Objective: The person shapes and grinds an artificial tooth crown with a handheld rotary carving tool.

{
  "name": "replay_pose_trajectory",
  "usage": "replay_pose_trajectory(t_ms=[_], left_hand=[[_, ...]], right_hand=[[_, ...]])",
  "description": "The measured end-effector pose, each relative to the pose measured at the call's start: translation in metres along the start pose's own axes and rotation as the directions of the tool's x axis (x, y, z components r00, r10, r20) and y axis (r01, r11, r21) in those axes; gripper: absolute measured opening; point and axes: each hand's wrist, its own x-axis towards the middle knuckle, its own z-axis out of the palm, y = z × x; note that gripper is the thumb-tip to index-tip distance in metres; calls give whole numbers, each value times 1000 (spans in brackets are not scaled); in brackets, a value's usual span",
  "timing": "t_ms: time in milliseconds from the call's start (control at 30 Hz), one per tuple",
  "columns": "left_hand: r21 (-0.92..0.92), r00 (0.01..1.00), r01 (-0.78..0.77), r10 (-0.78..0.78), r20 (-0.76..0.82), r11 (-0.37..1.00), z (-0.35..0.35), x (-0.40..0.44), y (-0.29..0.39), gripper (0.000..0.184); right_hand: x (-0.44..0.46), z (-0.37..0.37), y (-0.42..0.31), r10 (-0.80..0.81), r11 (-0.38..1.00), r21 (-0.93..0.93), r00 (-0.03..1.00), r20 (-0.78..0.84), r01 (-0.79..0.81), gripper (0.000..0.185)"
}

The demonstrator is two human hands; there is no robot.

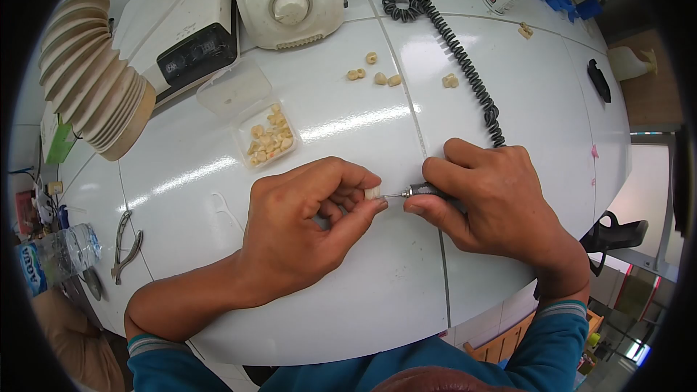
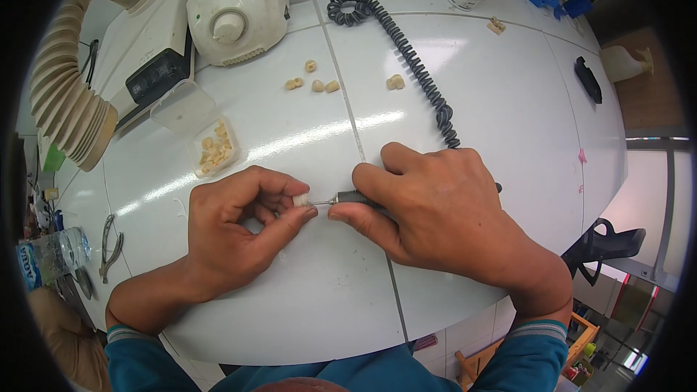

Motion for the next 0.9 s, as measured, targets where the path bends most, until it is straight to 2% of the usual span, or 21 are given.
replay_pose_trajectory(t_ms=[367,767,900], left_hand=[[-15,1000,-16,16,12,1000,-1,-1,0,23],[-12,992,-129,129,2,992,-2,1,-3,29],[-15,993,-119,119,4,993,-2,2,-3,26]], right_hand=[[0,2,1,-6,1000,22,999,-38,7,49],[0,-2,-1,19,1000,12,1000,10,-19,47],[0,-2,-1,21,999,24,1000,9,-21,46]])
